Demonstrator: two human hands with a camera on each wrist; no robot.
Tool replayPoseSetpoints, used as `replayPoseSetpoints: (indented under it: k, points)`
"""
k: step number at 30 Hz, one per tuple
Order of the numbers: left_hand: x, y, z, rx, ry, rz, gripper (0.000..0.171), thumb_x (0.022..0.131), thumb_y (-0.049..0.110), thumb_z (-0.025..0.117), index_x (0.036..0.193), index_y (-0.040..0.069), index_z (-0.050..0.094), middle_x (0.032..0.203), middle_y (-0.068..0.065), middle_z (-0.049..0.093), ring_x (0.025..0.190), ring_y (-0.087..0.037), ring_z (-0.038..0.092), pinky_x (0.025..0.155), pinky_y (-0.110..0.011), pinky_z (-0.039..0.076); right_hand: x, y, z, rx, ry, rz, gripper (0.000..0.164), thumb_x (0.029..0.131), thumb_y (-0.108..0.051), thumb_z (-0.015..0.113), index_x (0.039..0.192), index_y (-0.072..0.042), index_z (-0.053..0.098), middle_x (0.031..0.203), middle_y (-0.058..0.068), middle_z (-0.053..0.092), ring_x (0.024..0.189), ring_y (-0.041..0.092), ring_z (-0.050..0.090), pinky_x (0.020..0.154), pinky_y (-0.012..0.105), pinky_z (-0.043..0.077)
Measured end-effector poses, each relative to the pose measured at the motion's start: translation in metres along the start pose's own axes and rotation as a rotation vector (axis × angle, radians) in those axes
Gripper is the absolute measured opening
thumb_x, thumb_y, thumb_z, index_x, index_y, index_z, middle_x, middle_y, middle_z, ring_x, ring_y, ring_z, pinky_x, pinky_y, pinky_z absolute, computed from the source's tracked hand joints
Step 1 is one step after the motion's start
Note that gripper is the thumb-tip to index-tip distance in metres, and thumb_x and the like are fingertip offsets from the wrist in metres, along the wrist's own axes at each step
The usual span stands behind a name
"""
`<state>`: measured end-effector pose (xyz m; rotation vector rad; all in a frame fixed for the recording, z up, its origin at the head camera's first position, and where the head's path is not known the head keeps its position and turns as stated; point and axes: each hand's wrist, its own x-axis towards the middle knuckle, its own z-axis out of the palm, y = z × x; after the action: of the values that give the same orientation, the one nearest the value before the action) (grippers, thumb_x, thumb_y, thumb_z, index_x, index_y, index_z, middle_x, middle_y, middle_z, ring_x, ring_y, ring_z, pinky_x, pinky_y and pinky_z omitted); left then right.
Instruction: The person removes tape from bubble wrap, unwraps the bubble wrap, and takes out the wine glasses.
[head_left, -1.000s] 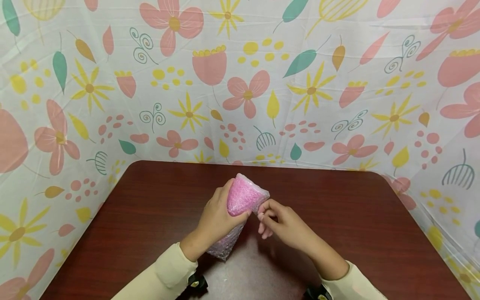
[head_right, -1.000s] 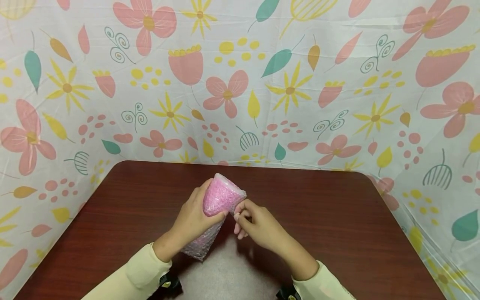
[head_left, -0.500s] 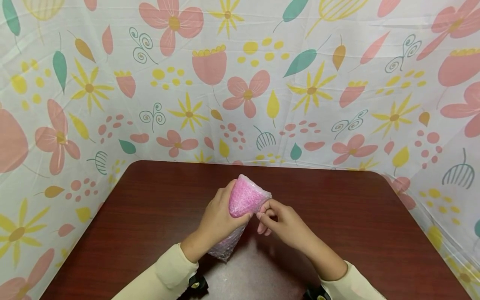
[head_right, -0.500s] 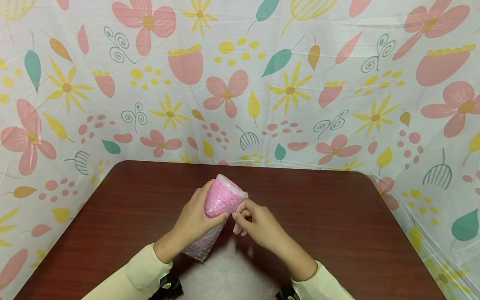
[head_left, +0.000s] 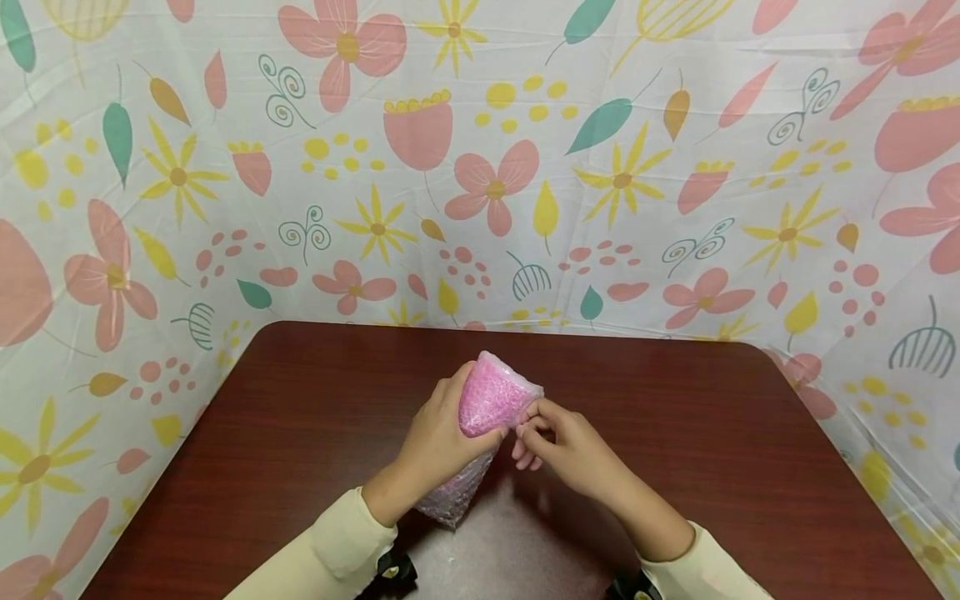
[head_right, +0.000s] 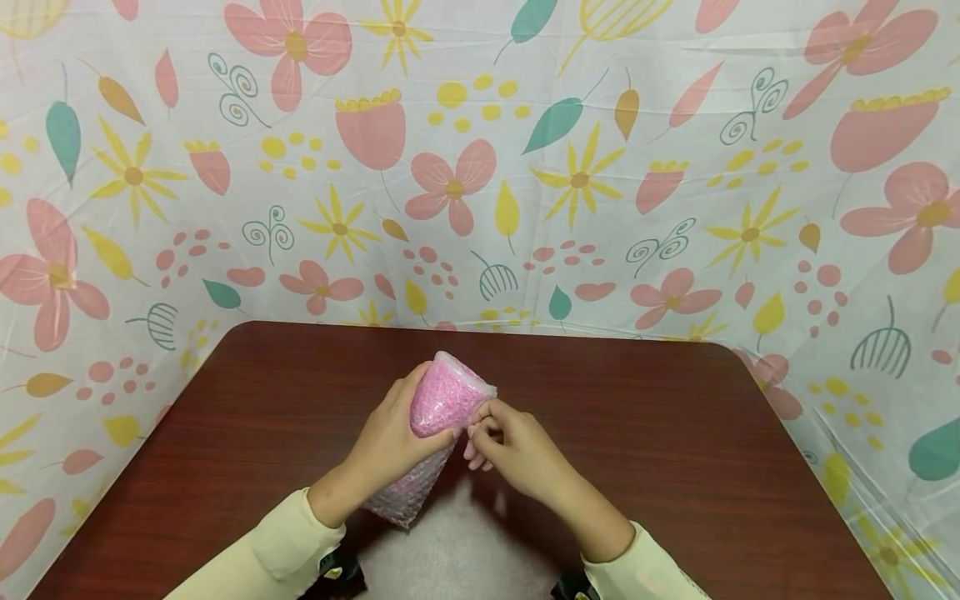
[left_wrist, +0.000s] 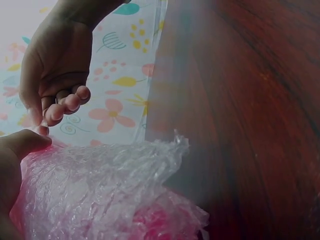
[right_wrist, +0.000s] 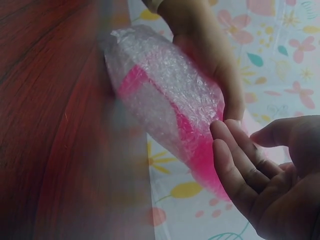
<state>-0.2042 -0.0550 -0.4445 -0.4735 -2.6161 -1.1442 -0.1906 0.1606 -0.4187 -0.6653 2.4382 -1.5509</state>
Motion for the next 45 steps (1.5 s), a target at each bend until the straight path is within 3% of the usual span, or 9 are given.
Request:
replayPoseSetpoints:
  k: [12, 21, 26, 30, 35, 39, 45]
  points:
    - [0.001, 0.0, 0.0, -0.048, -0.034, -0.039, 0.101, 0.076, 0.047, 0.084, 0.157, 0.022, 0.03, 0.13, -0.011, 0.056, 0.103, -0.022, 0.062, 0.087, -0.04, 0.054, -0.002, -0.001, -0.001, 0.028, -0.027, -0.024, 0.01, 0.105, -0.01, 0.051, 0.108, -0.002, 0.056, 0.079, 0.012, 0.068, 0.07, 0.033, 0.073, 0.065, 0.039, 0.061]
    - [0.003, -0.003, -0.002, -0.227, -0.142, -0.078, 0.107, 0.077, 0.051, 0.084, 0.159, 0.021, 0.022, 0.143, -0.011, 0.055, 0.116, -0.022, 0.062, 0.096, -0.043, 0.053, -0.003, -0.001, -0.001, 0.063, -0.039, -0.06, 0.014, 0.106, -0.009, 0.05, 0.111, 0.004, 0.055, 0.08, 0.014, 0.068, 0.068, 0.02, 0.072, 0.066, 0.038, 0.061]
    - [0.004, -0.002, -0.006, -0.306, -0.207, -0.12, 0.104, 0.082, 0.049, 0.08, 0.16, 0.024, 0.018, 0.153, -0.009, 0.046, 0.126, -0.025, 0.057, 0.103, -0.048, 0.048, -0.003, -0.003, -0.004, 0.069, -0.032, -0.058, 0.015, 0.106, -0.007, 0.048, 0.111, 0.005, 0.053, 0.083, 0.016, 0.068, 0.071, 0.022, 0.072, 0.068, 0.037, 0.061]
    - [0.007, -0.003, -0.007, -0.347, -0.208, -0.122, 0.102, 0.083, 0.043, 0.08, 0.161, 0.027, 0.016, 0.158, -0.007, 0.039, 0.132, -0.026, 0.052, 0.108, -0.05, 0.044, -0.004, -0.004, -0.009, 0.101, -0.037, -0.055, 0.015, 0.106, -0.005, 0.046, 0.112, 0.007, 0.052, 0.087, 0.019, 0.068, 0.077, 0.025, 0.073, 0.071, 0.04, 0.061]
    - [0.008, -0.004, -0.009, -0.37, -0.181, -0.155, 0.109, 0.078, 0.045, 0.084, 0.161, 0.033, 0.014, 0.153, -0.009, 0.046, 0.124, -0.025, 0.057, 0.102, -0.049, 0.048, -0.003, -0.003, -0.013, 0.13, -0.073, -0.067, 0.017, 0.107, -0.007, 0.046, 0.115, 0.007, 0.05, 0.092, 0.022, 0.068, 0.081, 0.028, 0.073, 0.073, 0.042, 0.061]
    - [0.007, -0.004, -0.011, -0.392, -0.212, -0.174, 0.107, 0.078, 0.047, 0.083, 0.159, 0.038, 0.013, 0.143, -0.013, 0.056, 0.114, -0.026, 0.063, 0.095, -0.048, 0.052, -0.003, -0.003, -0.013, 0.132, -0.08, -0.059, 0.019, 0.107, -0.007, 0.046, 0.117, 0.008, 0.049, 0.092, 0.023, 0.068, 0.08, 0.029, 0.074, 0.073, 0.042, 0.061]
    - [0.007, -0.004, -0.013, -0.467, -0.262, -0.167, 0.099, 0.086, 0.039, 0.077, 0.16, 0.032, 0.013, 0.15, -0.014, 0.049, 0.122, -0.029, 0.058, 0.101, -0.051, 0.049, -0.003, -0.003, -0.012, 0.137, -0.061, -0.045, 0.015, 0.106, -0.005, 0.045, 0.116, 0.005, 0.049, 0.09, 0.023, 0.067, 0.077, 0.029, 0.074, 0.072, 0.043, 0.061]
